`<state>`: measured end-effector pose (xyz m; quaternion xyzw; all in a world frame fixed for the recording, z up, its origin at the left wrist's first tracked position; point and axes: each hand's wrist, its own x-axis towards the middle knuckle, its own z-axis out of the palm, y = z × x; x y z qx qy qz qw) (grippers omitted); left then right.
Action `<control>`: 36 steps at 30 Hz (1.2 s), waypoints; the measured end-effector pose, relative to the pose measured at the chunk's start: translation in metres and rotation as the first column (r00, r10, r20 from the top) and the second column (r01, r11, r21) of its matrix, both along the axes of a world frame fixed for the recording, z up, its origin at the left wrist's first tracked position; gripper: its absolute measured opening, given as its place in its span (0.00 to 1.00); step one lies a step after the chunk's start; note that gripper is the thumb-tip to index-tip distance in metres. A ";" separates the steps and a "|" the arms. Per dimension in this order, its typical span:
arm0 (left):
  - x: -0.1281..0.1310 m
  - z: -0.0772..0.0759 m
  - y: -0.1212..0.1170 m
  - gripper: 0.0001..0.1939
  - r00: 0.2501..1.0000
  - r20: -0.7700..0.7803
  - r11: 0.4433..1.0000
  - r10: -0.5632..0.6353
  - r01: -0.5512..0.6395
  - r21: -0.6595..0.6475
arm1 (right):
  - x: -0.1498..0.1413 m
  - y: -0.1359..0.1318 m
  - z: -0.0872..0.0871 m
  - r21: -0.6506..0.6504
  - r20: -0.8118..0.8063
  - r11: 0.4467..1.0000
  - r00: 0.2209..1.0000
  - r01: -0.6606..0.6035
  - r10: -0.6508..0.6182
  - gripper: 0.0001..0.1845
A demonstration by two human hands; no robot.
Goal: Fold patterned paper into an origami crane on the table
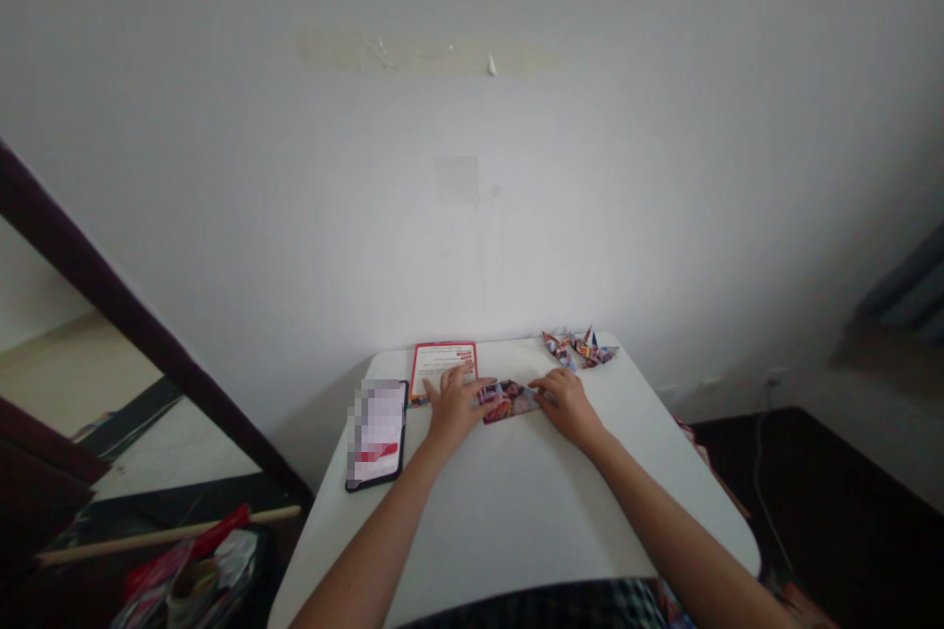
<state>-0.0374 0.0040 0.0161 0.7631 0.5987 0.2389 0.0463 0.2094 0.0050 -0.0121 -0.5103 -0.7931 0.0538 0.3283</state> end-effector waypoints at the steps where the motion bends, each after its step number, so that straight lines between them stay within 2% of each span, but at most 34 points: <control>1: 0.000 0.000 -0.001 0.15 1.000 -0.008 1.000 -0.007 0.007 -0.008 | 0.000 -0.001 0.001 0.004 0.028 1.000 1.000 0.001 -0.001 0.12; 8: -0.001 0.002 -0.002 0.11 0.999 -0.014 0.998 -0.042 0.041 -0.051 | -0.004 -0.008 0.006 0.023 0.076 1.000 0.997 0.003 -0.005 0.12; 16: 0.004 -0.001 -0.004 0.14 0.999 -0.019 0.999 -0.041 0.042 0.027 | -0.008 -0.015 0.015 0.077 0.154 0.995 0.987 -0.066 0.053 0.11; 25: 0.004 -0.004 -0.005 0.09 0.988 -0.018 0.988 -0.155 0.155 0.002 | -0.010 -0.014 0.013 0.119 0.148 0.993 0.989 0.006 -0.024 0.10; 32: 0.005 -0.004 -0.005 0.17 0.987 -0.008 0.987 -0.162 0.162 0.004 | -0.015 -0.015 0.009 0.076 0.136 0.997 0.991 0.002 -0.012 0.16; 36: 0.004 -0.003 -0.005 0.14 0.989 -0.018 0.989 -0.149 0.148 -0.009 | -0.015 -0.018 0.010 0.029 0.149 0.999 0.988 -0.032 0.027 0.16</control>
